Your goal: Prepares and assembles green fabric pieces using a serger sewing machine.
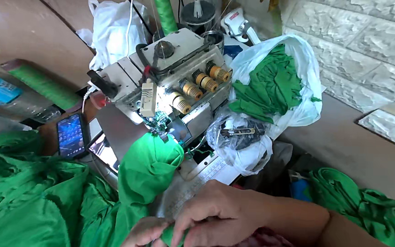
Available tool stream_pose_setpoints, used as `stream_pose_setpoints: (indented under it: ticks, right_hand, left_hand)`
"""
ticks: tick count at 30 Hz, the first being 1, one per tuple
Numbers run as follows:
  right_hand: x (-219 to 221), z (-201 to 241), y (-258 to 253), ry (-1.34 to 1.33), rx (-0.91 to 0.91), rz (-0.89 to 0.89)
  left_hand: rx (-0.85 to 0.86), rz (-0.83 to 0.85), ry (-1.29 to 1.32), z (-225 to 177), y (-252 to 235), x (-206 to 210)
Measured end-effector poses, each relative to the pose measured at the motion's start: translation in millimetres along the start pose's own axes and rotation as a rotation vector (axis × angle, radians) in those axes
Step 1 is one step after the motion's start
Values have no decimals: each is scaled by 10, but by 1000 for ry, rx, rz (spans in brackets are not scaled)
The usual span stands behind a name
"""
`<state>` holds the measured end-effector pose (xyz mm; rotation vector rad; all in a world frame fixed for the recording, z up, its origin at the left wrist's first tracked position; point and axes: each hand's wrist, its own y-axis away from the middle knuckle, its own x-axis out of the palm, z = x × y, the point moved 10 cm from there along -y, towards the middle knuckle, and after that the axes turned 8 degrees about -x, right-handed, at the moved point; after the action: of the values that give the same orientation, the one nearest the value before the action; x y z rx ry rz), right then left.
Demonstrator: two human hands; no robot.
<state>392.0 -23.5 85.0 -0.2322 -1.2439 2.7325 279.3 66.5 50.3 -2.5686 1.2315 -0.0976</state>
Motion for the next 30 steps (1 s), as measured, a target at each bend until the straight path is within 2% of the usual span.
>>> stream_pose_setpoints:
  ticks: [4, 10, 13, 15, 17, 19, 20, 23, 25, 26, 30]
  right_hand:
    - [-77, -139, 50, 55, 68, -75]
    - [-44, -295, 202, 91, 90, -41]
    - [-69, -317, 271, 52, 130, -32]
    - [-61, -338, 295, 22, 188, -7]
    - [-35, -358, 308, 22, 216, 22]
    - [-1, -359, 302, 29, 212, 39]
    - [12, -354, 292, 38, 208, 50]
    - [65, -364, 280, 67, 200, 119]
    - [120, -419, 316, 76, 213, 178]
    - [112, -454, 346, 77, 224, 174]
    - [-88, -430, 345, 19, 208, 105]
  left_hand:
    - [6, -56, -25, 14, 22, -23]
    - [18, -74, -150, 10, 78, 116]
    - [46, -81, -214, 46, 85, 32]
    - [56, -85, -92, 26, 83, -62]
    - [69, -55, 177, -19, 79, -97]
    - [12, 63, 391, -4, 73, 17]
    - [-54, 169, 412, 42, 92, 139]
    - [-269, 607, 328, 221, 318, 609]
    - [-309, 726, 276, 293, 417, 746]
    - [-290, 698, 293, 277, 397, 714]
    - [-274, 356, 448, 293, 219, 293]
